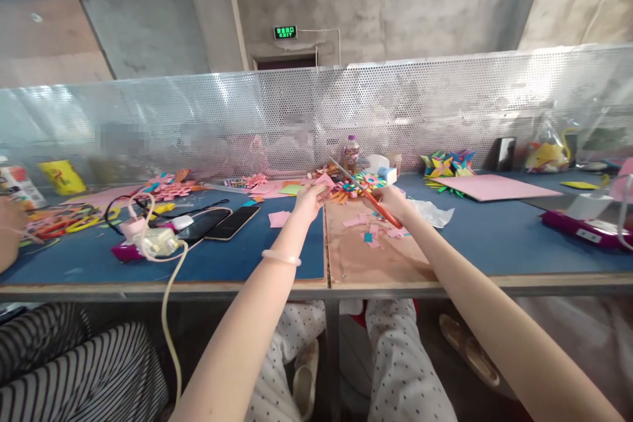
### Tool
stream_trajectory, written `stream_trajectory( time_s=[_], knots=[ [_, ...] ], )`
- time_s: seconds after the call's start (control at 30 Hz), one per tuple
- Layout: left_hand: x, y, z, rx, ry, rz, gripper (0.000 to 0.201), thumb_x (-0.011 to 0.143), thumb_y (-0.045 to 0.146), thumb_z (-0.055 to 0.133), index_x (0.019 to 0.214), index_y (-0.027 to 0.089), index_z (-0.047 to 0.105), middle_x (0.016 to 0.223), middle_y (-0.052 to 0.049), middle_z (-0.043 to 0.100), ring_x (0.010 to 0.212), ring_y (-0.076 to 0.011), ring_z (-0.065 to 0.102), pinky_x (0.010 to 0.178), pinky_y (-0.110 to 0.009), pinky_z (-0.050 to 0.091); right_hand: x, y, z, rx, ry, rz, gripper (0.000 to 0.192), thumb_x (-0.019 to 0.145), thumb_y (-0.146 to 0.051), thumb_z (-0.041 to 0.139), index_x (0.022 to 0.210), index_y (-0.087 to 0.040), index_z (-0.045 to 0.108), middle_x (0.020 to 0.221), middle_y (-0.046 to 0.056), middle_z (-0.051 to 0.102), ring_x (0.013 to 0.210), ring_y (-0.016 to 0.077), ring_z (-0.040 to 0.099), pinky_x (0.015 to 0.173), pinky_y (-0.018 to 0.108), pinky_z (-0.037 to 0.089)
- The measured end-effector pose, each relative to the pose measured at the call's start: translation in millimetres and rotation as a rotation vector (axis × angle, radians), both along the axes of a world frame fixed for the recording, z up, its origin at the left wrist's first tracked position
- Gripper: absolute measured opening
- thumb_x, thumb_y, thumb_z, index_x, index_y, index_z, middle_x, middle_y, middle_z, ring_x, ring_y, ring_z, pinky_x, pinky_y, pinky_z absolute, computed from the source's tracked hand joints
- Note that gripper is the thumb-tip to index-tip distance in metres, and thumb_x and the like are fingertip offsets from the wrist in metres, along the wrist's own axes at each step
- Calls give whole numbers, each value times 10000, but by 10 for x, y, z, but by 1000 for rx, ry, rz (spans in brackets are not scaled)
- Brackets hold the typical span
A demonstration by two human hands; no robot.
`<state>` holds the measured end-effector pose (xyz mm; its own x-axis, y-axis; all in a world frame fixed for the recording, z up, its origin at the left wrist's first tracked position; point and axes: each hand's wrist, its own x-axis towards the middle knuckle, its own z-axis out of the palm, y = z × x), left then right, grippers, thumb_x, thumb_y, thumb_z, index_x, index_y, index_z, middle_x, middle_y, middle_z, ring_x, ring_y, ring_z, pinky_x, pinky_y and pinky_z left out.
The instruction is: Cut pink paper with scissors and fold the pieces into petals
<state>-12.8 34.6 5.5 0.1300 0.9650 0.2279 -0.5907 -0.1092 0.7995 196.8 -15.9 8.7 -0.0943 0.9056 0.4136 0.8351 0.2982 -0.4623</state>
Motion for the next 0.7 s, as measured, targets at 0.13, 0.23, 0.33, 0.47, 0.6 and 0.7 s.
stream_trajectory(
  time_s=[0.13, 0.23, 0.33, 0.47, 0.6, 0.7],
  knots=[
    [26, 0, -1, -14, -32, 77, 129, 680, 15, 620, 772, 106, 627, 714, -43, 681, 702, -115, 644, 801, -265, 488, 28, -91, 64, -340, 301, 295, 244, 689, -372, 521, 564, -163, 505, 514, 25, 564, 433, 138, 509, 422, 247, 365],
    [53, 3, -3, 18, -38, 91, 161, 646, -39, 622, 739, 92, 623, 721, -47, 685, 739, -120, 643, 835, -260, 476, 65, -114, 58, -415, 360, 434, 237, 679, -365, 524, 548, -171, 487, 488, 12, 549, 407, 126, 487, 393, 241, 355],
    [62, 18, -16, 22, -10, 103, 160, 636, -33, 632, 749, 79, 625, 743, -65, 688, 727, -134, 646, 834, -287, 479, 93, -92, 28, -429, 334, 396, 239, 661, -358, 538, 526, -172, 473, 473, 9, 539, 409, 127, 484, 385, 239, 346],
    [58, 31, -27, -3, 20, 76, 149, 654, 3, 626, 777, 86, 622, 764, -74, 689, 704, -138, 651, 803, -306, 490, 104, -92, 30, -389, 253, 373, 237, 671, -340, 509, 507, -172, 473, 472, 13, 537, 443, 127, 487, 420, 239, 359],
    [69, 1, -8, -21, 41, 57, 128, 672, -2, 594, 760, 88, 620, 712, -65, 686, 692, -139, 656, 823, -312, 486, 85, -145, 92, -356, 186, 401, 221, 674, -309, 479, 497, -178, 462, 484, 11, 536, 476, 133, 490, 456, 246, 380],
    [74, -31, 12, -8, 32, 26, 119, 666, -21, 583, 721, 79, 616, 696, -65, 684, 685, -142, 658, 846, -321, 481, 71, -183, 126, -291, 119, 363, 214, 672, -301, 476, 499, -176, 465, 500, 6, 541, 490, 131, 494, 479, 246, 396]
  ],
)
